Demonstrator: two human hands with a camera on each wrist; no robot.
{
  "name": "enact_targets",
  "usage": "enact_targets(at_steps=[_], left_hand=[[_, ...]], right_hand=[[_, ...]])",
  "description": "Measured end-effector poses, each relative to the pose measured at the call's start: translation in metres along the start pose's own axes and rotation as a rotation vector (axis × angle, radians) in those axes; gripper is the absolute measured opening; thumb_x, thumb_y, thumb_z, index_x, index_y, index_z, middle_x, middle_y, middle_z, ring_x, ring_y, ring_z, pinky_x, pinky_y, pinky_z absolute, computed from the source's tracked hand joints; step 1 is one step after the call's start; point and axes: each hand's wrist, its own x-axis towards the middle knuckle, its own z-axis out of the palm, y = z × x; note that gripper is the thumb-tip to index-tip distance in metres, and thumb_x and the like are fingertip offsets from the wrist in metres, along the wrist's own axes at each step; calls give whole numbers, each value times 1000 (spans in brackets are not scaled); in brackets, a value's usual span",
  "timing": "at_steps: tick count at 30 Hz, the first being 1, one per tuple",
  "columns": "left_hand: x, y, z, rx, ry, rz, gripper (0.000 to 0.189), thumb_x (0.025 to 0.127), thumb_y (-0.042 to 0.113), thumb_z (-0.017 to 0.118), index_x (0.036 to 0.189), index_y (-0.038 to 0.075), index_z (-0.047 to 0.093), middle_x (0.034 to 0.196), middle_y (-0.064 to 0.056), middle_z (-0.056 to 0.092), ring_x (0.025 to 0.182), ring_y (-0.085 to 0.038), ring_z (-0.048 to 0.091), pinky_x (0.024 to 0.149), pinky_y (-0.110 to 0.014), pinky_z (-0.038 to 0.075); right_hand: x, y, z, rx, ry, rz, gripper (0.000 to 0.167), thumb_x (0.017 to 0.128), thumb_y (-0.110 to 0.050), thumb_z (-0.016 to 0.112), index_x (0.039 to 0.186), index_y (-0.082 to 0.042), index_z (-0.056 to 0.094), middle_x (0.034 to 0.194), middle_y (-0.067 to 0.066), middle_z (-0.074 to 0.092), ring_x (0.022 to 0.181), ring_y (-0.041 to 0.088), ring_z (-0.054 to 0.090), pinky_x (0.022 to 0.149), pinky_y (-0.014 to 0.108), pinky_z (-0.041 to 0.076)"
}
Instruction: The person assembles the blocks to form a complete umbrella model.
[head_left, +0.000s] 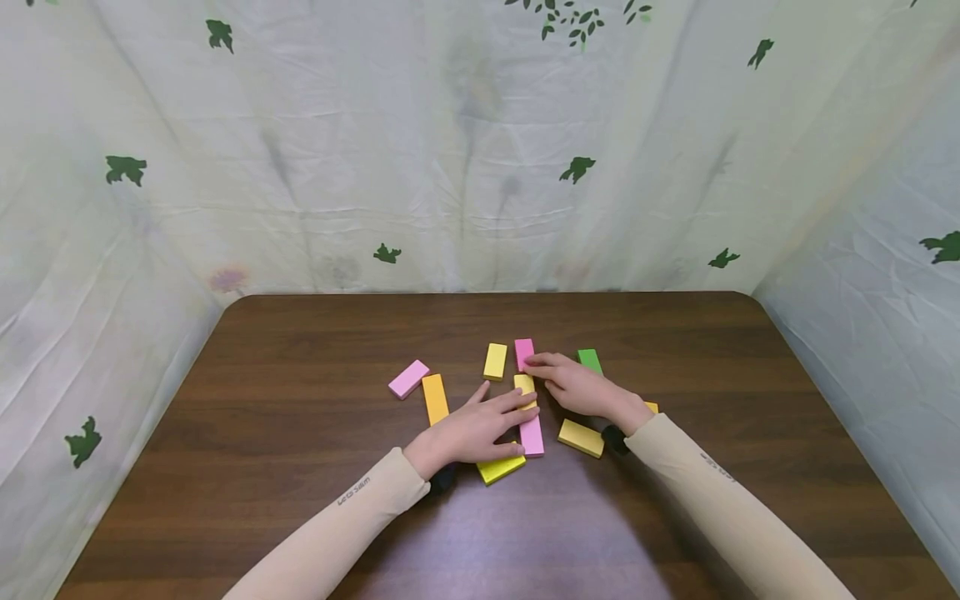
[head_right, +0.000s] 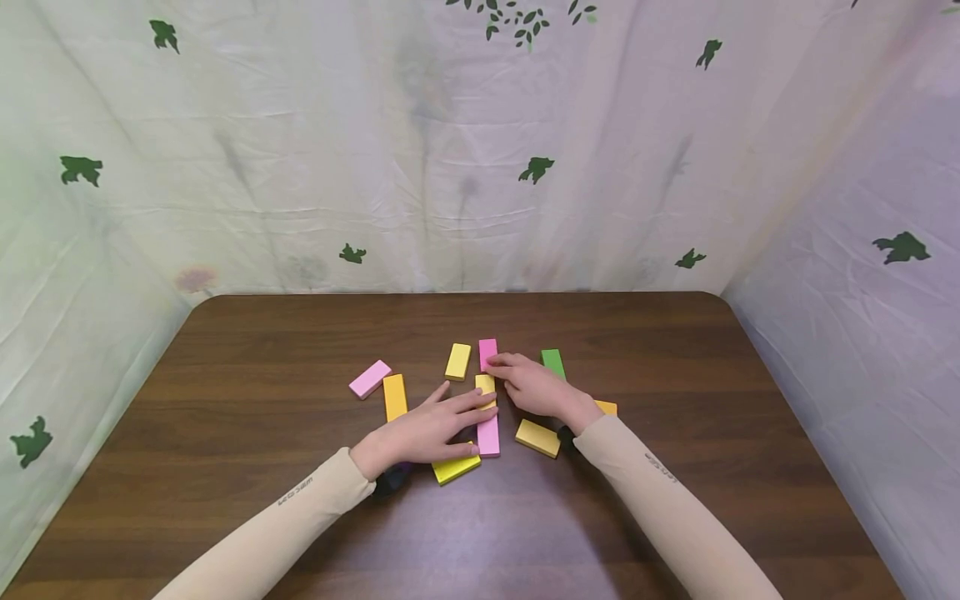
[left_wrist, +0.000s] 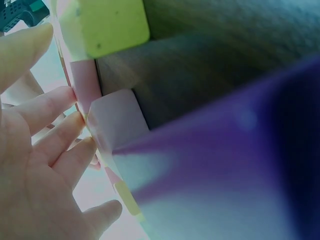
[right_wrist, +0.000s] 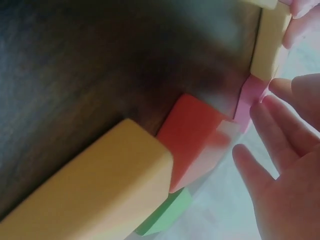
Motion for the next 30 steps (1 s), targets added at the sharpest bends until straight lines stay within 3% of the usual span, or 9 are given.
enact_targets(at_steps=[5,30], left_hand=[[1,0,1,-1,0,-1,57,95,42,56,144,13,46,153,-1,31,141,-20,25,108,-60,17],[0,-1,4,9,4,-10,58,95,45,55,144,15,46,153,-1,31,141,-19,25,108,-60,16]], right_hand=[[1,0,-1,41,-16,9,40,96,-2,48,136,3,51,142,17,44,131,33,39,105,47,34],[4,-6,-3,27,-45,-12,38,95,0,47,133,3,54,139,16,48,128,31,45,103,45,36]])
